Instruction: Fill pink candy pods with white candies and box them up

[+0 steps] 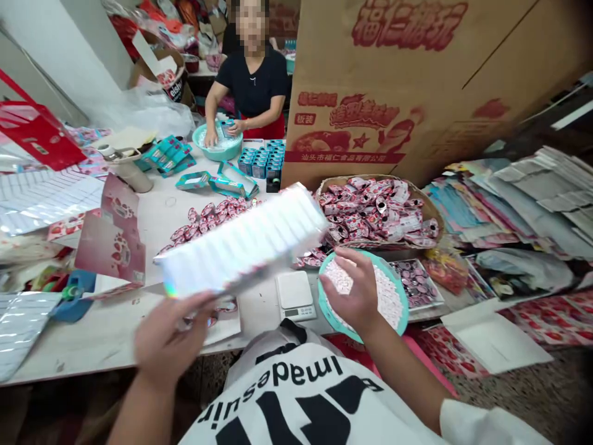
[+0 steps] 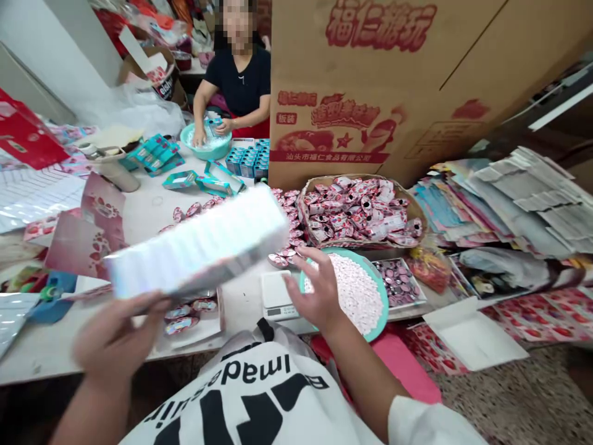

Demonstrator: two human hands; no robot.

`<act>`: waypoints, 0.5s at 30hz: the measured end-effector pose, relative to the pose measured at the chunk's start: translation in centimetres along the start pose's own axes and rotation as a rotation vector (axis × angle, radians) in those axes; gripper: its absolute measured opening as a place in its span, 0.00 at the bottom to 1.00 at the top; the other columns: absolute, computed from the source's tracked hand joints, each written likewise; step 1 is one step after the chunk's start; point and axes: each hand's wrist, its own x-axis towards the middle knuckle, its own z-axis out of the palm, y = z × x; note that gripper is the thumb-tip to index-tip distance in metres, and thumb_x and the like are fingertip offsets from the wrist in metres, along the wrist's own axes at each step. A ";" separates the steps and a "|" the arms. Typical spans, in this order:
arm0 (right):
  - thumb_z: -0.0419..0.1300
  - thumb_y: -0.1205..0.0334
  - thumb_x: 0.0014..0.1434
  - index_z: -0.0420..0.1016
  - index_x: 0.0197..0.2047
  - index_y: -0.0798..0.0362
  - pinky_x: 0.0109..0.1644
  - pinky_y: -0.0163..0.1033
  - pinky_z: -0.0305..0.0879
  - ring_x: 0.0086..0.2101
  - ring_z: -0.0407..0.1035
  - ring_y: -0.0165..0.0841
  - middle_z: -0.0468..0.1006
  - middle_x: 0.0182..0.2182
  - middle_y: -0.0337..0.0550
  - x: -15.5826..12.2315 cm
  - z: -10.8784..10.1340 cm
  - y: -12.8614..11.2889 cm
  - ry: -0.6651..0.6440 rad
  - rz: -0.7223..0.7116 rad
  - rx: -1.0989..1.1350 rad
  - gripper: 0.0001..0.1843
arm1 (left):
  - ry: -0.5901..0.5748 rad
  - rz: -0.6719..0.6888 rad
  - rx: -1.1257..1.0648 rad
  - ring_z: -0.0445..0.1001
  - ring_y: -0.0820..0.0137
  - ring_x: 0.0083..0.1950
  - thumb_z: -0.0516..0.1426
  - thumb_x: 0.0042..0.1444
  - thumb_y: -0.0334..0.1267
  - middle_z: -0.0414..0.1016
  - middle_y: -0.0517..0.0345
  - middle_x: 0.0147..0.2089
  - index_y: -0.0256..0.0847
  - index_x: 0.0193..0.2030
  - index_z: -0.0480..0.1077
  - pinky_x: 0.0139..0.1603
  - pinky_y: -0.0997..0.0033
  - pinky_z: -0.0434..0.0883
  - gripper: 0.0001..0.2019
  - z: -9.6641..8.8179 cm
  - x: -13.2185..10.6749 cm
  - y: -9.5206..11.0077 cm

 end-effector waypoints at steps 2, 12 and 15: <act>0.66 0.62 0.55 0.65 0.58 0.40 0.61 0.59 0.57 0.58 0.61 0.45 0.69 0.55 0.46 1.0 -0.9 -0.4 -0.099 -0.136 -0.058 0.28 | -0.181 0.170 -0.148 0.77 0.69 0.33 0.64 0.51 0.36 0.81 0.59 0.35 0.45 0.40 0.77 0.34 0.71 0.74 0.08 4.2 -0.4 3.5; 0.55 0.63 0.66 0.76 0.47 0.47 0.50 0.45 0.58 0.37 0.72 0.34 0.80 0.35 0.42 -3.2 0.3 5.7 -0.736 0.135 0.081 0.11 | -0.316 0.102 0.024 0.77 0.61 0.44 0.58 0.59 0.39 0.78 0.50 0.42 0.48 0.47 0.76 0.44 0.55 0.78 0.11 16.0 -3.3 4.5; 0.55 0.63 0.65 0.77 0.48 0.46 0.43 0.41 0.59 0.36 0.71 0.35 0.80 0.35 0.41 -3.3 1.3 5.3 -0.705 0.212 0.114 0.12 | -0.144 0.267 0.234 0.73 0.57 0.52 0.60 0.57 0.37 0.75 0.46 0.48 0.50 0.50 0.75 0.50 0.50 0.75 0.14 16.1 -2.9 4.4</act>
